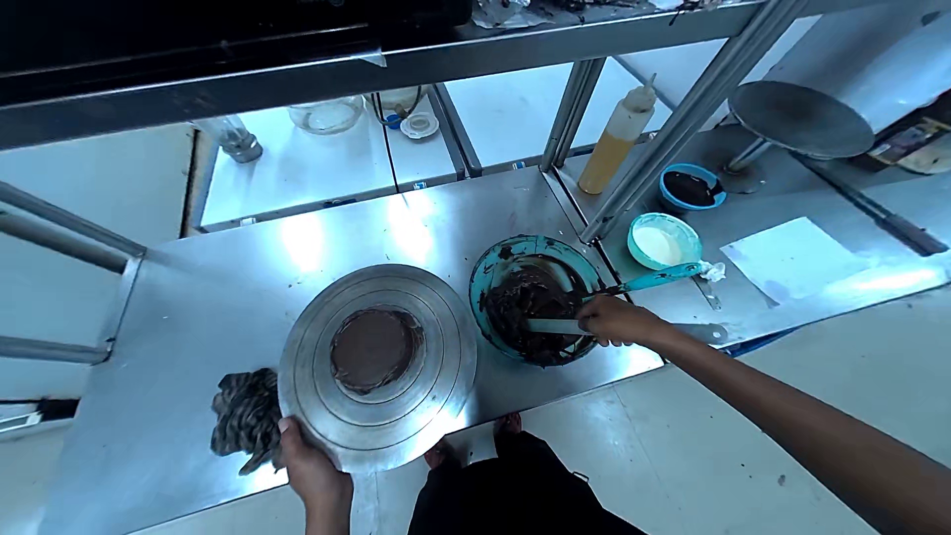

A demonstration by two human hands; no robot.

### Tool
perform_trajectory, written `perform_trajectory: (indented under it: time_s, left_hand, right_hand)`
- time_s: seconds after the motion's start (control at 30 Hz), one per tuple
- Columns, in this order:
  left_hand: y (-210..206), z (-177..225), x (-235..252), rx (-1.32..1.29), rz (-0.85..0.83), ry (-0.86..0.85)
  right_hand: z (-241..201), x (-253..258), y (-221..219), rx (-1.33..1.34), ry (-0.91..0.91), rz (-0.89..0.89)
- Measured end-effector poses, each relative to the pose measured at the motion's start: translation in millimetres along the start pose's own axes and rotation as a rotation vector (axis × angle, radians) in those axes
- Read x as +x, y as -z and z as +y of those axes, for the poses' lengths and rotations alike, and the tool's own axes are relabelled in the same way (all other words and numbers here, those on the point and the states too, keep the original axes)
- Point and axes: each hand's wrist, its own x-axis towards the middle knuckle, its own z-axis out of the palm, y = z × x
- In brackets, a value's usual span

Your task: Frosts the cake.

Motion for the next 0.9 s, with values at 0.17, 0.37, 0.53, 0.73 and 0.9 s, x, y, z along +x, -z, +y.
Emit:
perform_trajectory:
  time_s: [0.17,0.37,0.53,0.73,0.9]
  left_hand:
    - [-3,0,-6,-0.020,0.035,0.011]
    - [-2,0,-8,-0.030,0.026,0.024]
    - [1,-1,-3,-0.018,0.006,0.015]
    - [4,-1,1,-0.023,-0.039,0.013]
    - [2,0,0,-0.034,-0.034,0.016]
  right_hand:
    - [30,-17,-8,0.407,-0.031,-0.124]
    - [80,-40,-51,0.759,0.171,-0.058]
    - [111,-60,-122,0.988,0.235,0.068]
    - [137,-96,-201,1.151,0.233,0.240]
    - [145,-123,-196,1.151,0.171,0.239]
